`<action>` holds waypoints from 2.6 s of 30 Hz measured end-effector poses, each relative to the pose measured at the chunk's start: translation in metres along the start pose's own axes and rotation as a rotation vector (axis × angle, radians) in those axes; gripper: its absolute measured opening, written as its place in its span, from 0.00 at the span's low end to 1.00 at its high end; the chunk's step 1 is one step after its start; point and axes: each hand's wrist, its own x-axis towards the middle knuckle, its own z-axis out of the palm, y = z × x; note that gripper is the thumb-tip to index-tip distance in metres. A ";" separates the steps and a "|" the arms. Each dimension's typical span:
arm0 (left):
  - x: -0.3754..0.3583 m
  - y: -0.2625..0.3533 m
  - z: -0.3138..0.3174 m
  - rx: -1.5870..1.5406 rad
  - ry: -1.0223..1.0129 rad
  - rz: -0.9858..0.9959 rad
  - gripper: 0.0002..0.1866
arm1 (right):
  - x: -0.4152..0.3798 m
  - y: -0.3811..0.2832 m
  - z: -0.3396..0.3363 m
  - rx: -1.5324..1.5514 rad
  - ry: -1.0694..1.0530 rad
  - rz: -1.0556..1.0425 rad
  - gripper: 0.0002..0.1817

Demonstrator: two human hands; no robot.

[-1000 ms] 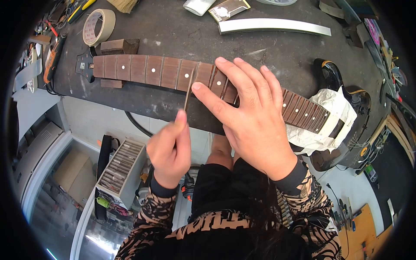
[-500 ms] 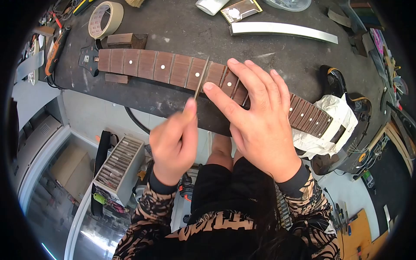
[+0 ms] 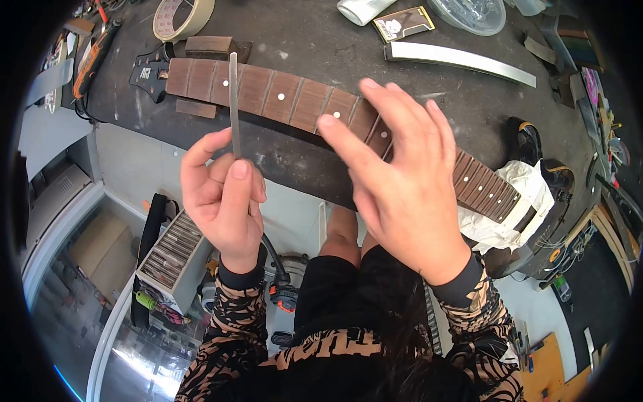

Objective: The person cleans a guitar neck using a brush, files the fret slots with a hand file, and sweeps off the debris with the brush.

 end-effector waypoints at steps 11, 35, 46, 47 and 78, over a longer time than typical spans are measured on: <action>-0.002 -0.003 0.005 0.591 -0.188 0.314 0.23 | 0.015 0.000 0.005 0.110 0.013 -0.044 0.34; -0.022 -0.010 -0.009 0.759 -0.219 0.410 0.32 | 0.010 0.008 0.000 0.100 0.044 -0.035 0.33; 0.007 -0.012 0.026 0.620 -0.134 0.479 0.27 | -0.028 0.032 -0.008 0.039 0.165 0.064 0.25; 0.001 -0.011 0.026 0.602 -0.129 0.444 0.26 | -0.029 0.032 -0.006 0.048 0.164 0.056 0.26; -0.026 -0.023 0.060 0.565 -0.240 0.254 0.19 | -0.032 0.045 -0.003 0.052 0.124 -0.056 0.35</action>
